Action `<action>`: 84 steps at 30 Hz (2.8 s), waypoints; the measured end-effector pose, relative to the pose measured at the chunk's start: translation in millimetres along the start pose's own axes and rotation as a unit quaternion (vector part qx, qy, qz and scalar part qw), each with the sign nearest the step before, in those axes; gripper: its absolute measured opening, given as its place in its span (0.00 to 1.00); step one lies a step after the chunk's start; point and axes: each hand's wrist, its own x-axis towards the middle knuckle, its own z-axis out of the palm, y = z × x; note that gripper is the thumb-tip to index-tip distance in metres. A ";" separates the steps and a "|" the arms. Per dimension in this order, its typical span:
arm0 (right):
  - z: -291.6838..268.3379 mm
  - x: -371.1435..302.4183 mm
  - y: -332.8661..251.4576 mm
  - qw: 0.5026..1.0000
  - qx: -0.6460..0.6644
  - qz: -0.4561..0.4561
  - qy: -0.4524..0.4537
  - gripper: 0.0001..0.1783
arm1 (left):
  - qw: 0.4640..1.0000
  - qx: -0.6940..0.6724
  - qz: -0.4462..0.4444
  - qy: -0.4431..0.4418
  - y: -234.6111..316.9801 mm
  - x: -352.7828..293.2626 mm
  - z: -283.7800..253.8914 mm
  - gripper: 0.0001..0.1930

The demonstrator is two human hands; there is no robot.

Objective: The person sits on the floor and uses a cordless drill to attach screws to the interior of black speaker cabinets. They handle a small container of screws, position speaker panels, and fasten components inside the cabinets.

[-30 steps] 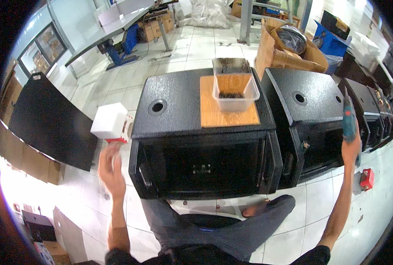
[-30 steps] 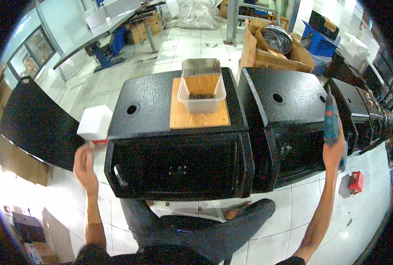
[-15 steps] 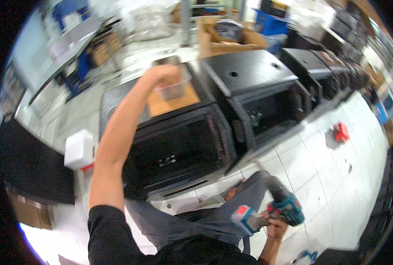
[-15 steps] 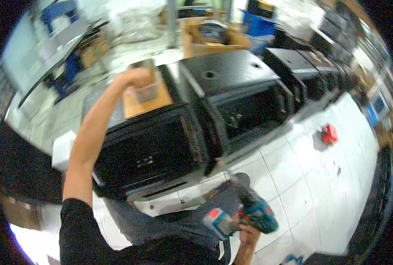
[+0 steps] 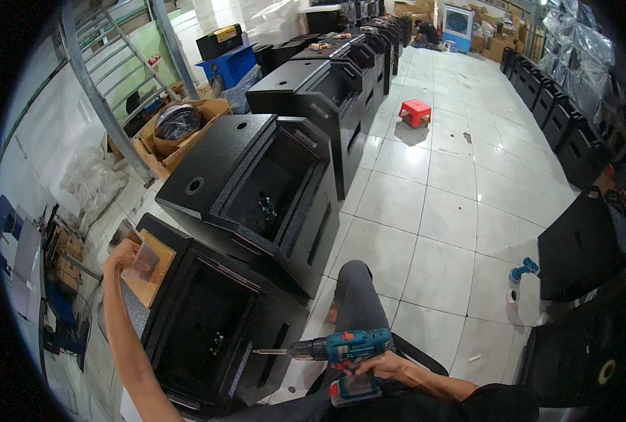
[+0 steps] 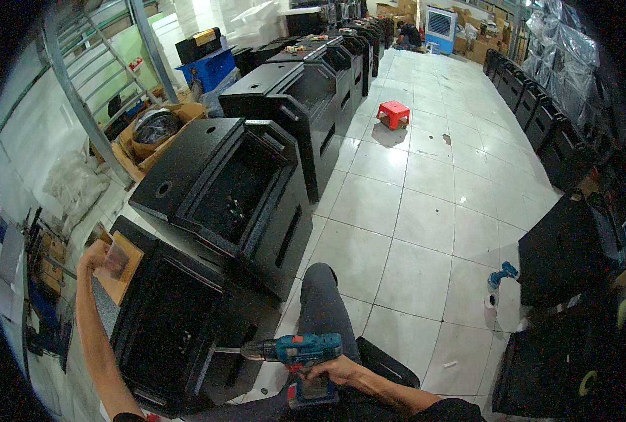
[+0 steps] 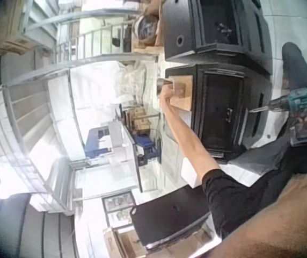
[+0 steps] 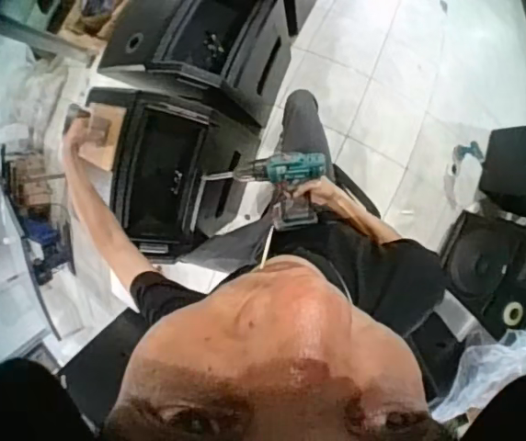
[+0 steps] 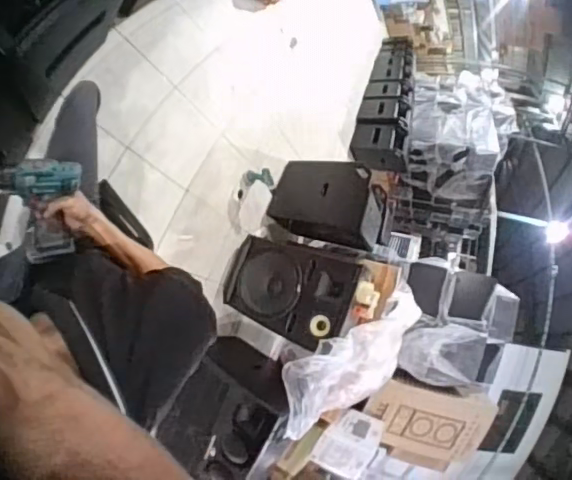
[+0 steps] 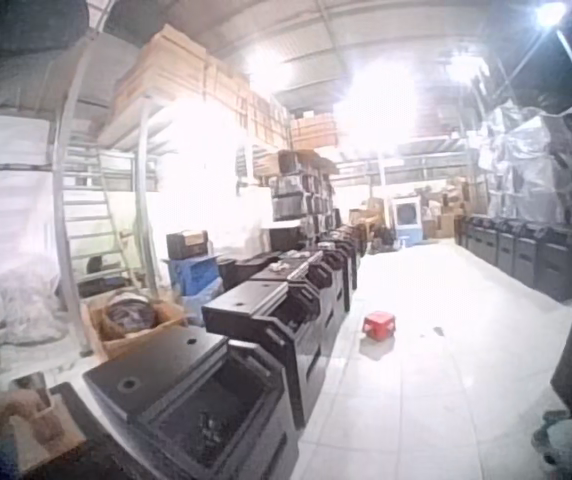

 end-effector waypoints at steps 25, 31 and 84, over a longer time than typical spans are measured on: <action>6.1 3.7 -1.4 0.999 -0.027 -0.032 0.010 0.19 | 0.926 -0.170 -0.015 0.337 16.2 -52.8 -12.2 0.10; 14.7 -13.1 2.8 0.998 0.000 -0.004 0.070 0.31 | 0.622 -0.660 0.048 0.419 60.1 -105.8 15.2 0.19; 40.0 29.0 -11.7 0.989 -0.098 0.078 -0.072 0.38 | 0.206 -0.949 -0.077 0.226 231.7 -270.0 317.4 0.11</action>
